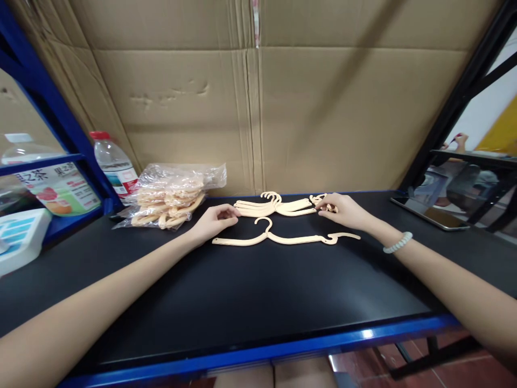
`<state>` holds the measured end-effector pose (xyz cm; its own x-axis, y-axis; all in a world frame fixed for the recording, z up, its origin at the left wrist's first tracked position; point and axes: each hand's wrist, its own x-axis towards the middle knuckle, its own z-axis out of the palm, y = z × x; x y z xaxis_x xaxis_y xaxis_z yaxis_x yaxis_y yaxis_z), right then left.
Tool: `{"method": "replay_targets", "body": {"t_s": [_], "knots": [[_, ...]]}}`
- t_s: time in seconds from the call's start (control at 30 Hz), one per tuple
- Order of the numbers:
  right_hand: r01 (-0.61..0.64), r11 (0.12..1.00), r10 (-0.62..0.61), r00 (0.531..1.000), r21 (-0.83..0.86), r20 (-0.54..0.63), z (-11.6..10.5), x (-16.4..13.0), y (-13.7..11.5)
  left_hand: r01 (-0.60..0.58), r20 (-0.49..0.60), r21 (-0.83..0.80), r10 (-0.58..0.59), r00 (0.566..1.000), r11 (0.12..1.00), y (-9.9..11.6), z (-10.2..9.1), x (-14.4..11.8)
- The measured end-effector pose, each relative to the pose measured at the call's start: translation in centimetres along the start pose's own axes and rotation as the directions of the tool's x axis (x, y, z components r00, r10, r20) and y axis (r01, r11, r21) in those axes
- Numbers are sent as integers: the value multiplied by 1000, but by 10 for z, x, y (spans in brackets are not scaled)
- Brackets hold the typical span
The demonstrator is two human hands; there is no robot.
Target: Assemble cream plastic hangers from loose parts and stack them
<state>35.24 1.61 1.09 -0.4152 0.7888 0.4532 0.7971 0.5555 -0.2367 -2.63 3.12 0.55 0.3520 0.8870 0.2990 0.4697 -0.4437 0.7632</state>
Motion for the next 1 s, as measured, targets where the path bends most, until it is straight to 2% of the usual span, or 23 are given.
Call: {"method": "replay_targets", "body": {"t_s": [0.13, 0.27, 0.4, 0.6, 0.87, 1.0], "knots": [[91, 992, -93, 995, -86, -27, 15, 1, 7, -24, -111, 169, 43, 993, 985, -3, -1, 0], [107, 983, -112, 993, -149, -24, 23, 1, 11, 11, -186, 260, 39, 982, 966, -6, -2, -1], [74, 972, -79, 997, -222, -12, 24, 2, 8, 22, -170, 304, 31, 985, 952, -8, -1, 0], [12, 973, -21, 999, -232, -36, 22, 2, 4, 23, -147, 328, 27, 989, 945, -9, -1, 1], [58, 980, -67, 997, -192, -43, 24, 4, 1, 42, -138, 339, 6, 990, 940, -7, -1, 0], [37, 986, -48, 997, -162, -61, 24, 4, -3, 46, -136, 340, 1, 991, 939, -5, -1, 1]]}}
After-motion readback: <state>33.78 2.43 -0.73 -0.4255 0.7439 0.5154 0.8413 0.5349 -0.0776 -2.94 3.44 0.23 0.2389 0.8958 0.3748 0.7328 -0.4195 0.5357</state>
